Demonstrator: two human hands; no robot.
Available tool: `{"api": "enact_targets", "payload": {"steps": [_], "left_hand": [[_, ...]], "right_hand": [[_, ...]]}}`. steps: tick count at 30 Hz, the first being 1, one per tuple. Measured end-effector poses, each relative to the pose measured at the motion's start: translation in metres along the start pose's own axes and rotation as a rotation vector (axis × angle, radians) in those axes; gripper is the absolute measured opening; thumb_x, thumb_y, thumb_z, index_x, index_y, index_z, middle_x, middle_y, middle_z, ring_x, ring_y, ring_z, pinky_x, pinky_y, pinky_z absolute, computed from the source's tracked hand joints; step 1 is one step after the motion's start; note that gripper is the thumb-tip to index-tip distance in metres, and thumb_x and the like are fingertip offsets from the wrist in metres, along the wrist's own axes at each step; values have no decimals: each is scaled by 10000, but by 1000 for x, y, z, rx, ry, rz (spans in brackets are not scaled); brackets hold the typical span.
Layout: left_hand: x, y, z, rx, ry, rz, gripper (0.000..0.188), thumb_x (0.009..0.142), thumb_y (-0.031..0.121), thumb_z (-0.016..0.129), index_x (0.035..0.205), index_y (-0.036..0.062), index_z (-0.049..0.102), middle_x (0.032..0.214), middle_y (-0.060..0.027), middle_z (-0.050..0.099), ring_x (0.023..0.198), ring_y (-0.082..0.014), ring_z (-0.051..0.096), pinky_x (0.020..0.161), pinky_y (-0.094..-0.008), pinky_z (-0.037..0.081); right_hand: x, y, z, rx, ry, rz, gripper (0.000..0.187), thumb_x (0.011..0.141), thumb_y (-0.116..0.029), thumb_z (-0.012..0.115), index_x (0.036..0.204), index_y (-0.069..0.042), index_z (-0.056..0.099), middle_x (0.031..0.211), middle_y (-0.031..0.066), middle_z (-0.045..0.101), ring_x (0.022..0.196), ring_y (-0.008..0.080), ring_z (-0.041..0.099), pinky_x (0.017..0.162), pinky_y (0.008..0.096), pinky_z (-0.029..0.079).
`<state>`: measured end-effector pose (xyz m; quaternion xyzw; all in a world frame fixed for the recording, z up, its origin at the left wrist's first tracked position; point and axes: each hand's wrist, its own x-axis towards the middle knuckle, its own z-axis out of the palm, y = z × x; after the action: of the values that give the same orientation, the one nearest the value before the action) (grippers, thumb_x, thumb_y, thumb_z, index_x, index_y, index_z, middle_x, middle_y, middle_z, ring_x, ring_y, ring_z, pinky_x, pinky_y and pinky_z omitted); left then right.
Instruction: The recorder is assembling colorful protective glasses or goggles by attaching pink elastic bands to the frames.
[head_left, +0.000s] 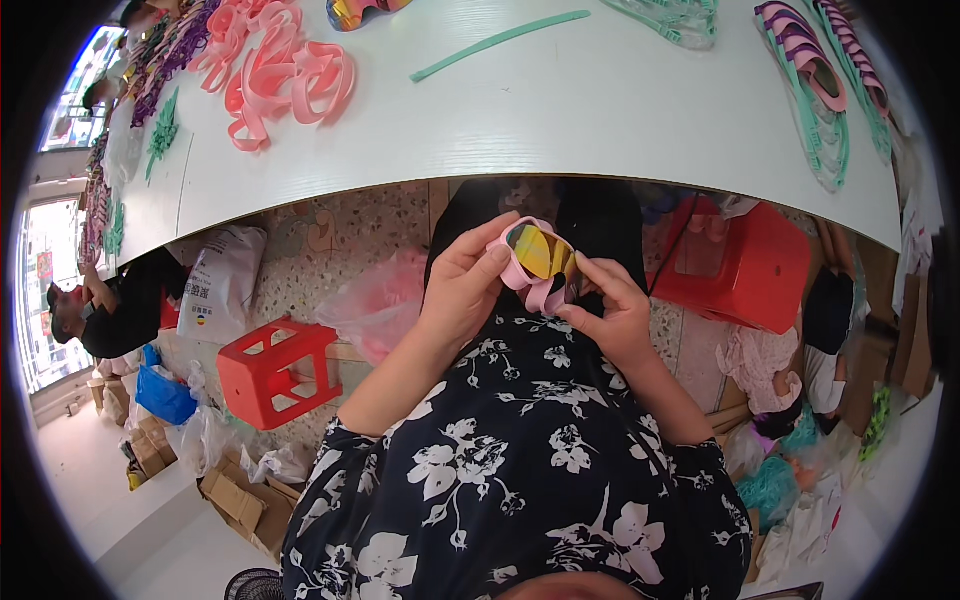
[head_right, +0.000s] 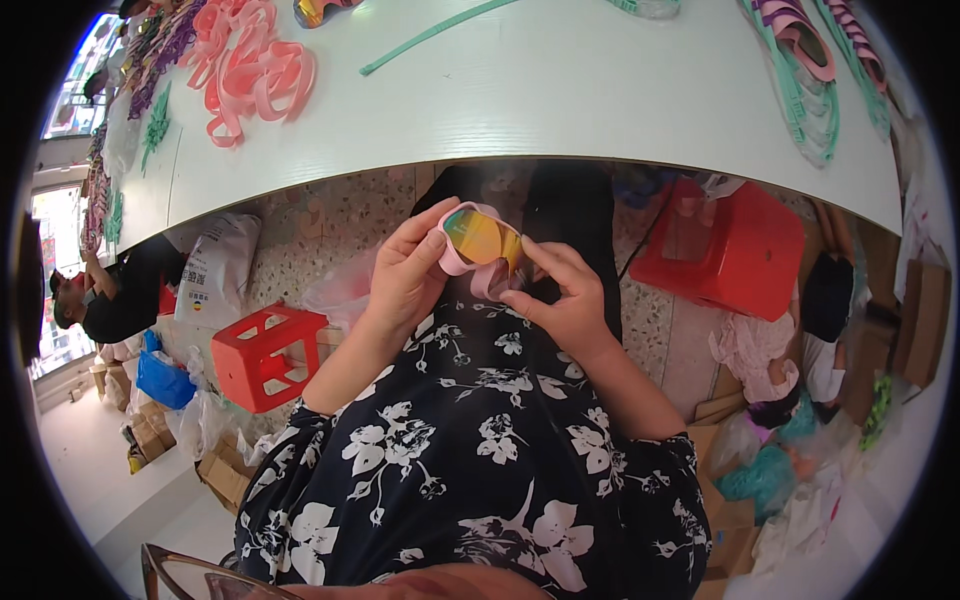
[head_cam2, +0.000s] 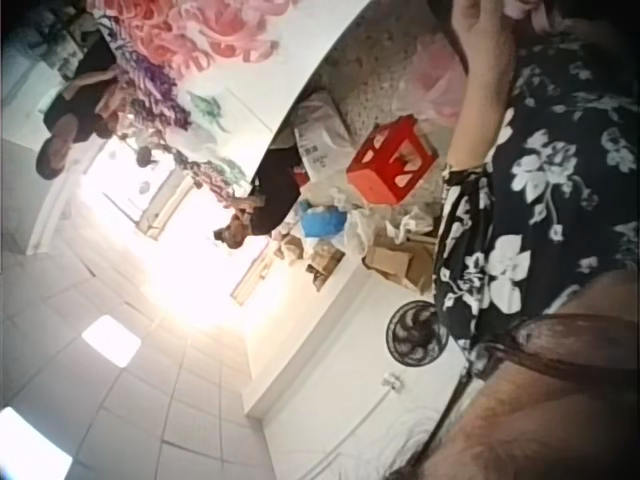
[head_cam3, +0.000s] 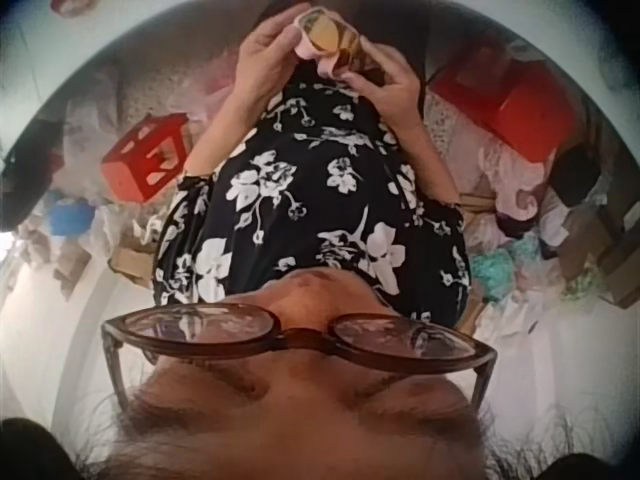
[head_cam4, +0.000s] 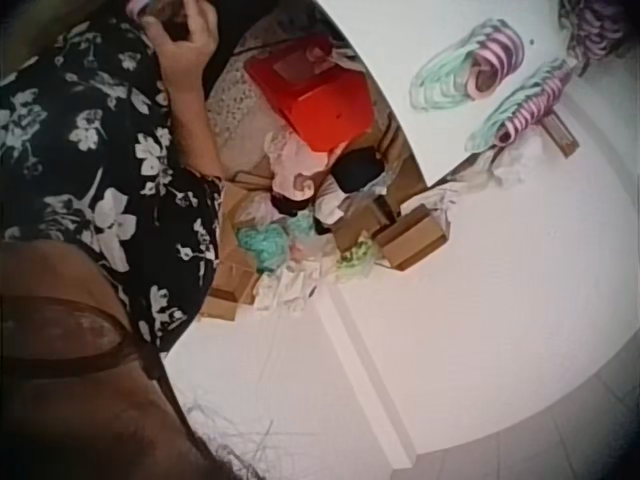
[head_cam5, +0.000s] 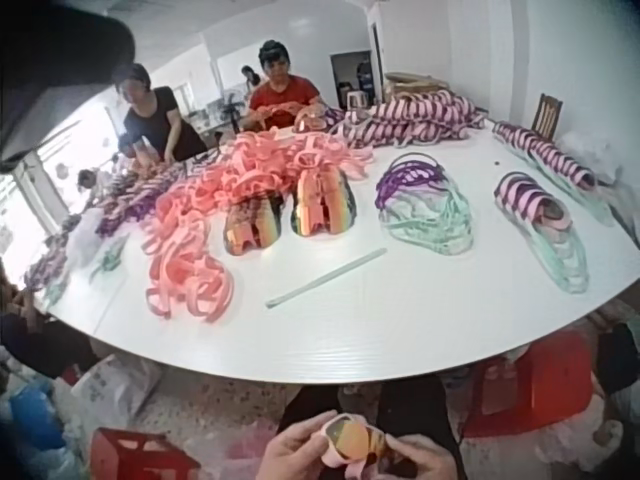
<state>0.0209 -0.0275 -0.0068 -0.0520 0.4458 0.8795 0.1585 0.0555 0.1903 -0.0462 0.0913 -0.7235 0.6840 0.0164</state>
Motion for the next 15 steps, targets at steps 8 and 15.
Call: {"api": "enact_targets", "payload": {"steps": [8,15], "left_hand": [[-6,4,0,134,25,35,431,1006,87,611,1401,-39,495,1334,-152,607,1214,-217,607,1038,-372,496],[-3,13,0,16,-25,-84,462,983,62,640,1413,-20,493,1317,-148,622,1199,-216,623,1026,-368,517]], "right_hand": [[5,-7,-1,-73,19,-36,666,706,-122,905,1315,-18,656,1137,99,655,919,148,621,811,269,525],[2,-2,-6,-32,7,-24,668,699,-136,910,1310,-27,664,1112,91,656,887,144,615,797,267,525]]}}
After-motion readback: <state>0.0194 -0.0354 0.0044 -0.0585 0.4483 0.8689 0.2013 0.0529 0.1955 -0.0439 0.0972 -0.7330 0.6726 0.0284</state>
